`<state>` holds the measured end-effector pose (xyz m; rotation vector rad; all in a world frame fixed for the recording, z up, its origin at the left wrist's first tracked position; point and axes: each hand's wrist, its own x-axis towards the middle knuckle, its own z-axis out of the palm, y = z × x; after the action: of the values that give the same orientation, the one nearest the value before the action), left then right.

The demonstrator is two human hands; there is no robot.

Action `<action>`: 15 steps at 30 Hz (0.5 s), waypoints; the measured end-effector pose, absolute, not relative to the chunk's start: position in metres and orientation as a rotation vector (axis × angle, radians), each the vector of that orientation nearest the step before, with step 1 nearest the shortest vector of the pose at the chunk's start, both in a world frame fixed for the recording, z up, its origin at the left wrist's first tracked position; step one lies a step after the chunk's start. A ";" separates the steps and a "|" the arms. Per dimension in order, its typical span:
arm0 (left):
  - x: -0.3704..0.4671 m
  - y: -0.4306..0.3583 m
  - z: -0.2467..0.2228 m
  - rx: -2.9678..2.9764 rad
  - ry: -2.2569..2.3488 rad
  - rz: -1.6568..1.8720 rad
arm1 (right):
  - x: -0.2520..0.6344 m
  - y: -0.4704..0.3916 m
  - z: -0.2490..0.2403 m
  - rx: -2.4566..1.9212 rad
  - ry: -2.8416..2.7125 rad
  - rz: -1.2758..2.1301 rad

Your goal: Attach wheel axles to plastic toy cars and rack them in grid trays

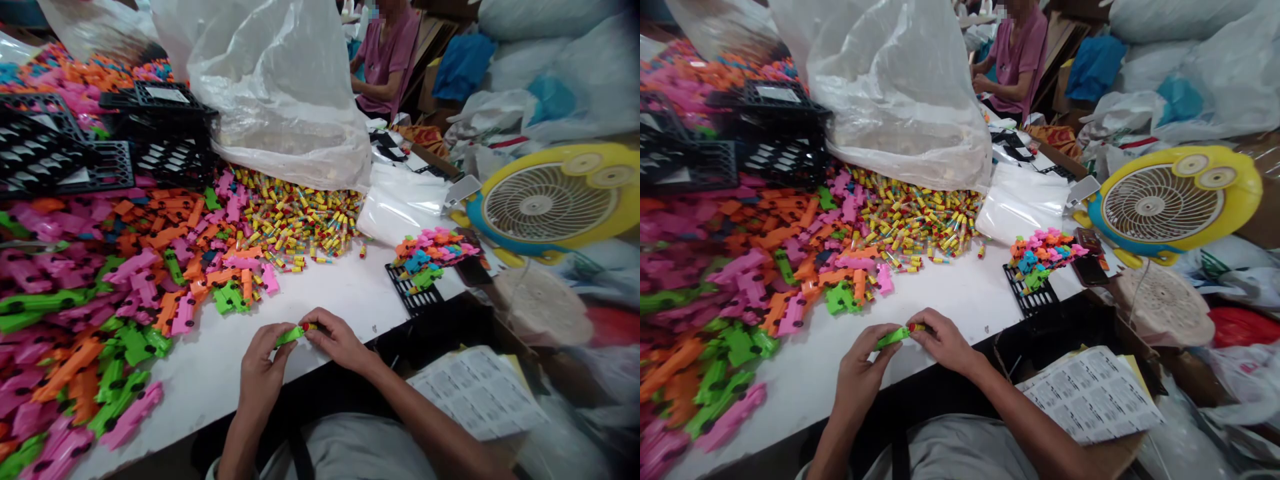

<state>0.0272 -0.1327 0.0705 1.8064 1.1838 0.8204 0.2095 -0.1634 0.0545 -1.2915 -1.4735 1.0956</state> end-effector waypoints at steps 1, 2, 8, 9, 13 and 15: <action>0.027 -0.133 0.070 1.788 1.196 0.801 | 0.212 -0.165 0.058 -1.313 -1.500 1.083; 0.026 -0.133 0.070 1.760 1.220 0.783 | 0.215 -0.168 0.063 -1.346 -1.525 1.088; 0.025 -0.127 0.070 1.465 1.581 0.668 | 0.259 -0.227 0.068 -1.397 -1.426 1.770; 0.025 -0.126 0.072 1.421 1.620 0.645 | 0.268 -0.240 0.058 -1.427 -1.395 1.846; 0.029 -0.121 0.079 1.344 1.679 0.574 | 0.298 -0.269 0.001 -1.912 -1.278 1.549; 0.032 -0.120 0.083 1.354 1.694 0.554 | 0.306 -0.264 -0.022 -2.046 -1.227 1.275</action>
<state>0.0318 -0.1201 0.0829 1.3535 1.6938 0.5539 0.3061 -0.2638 -0.0220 -2.0459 -1.2270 1.2754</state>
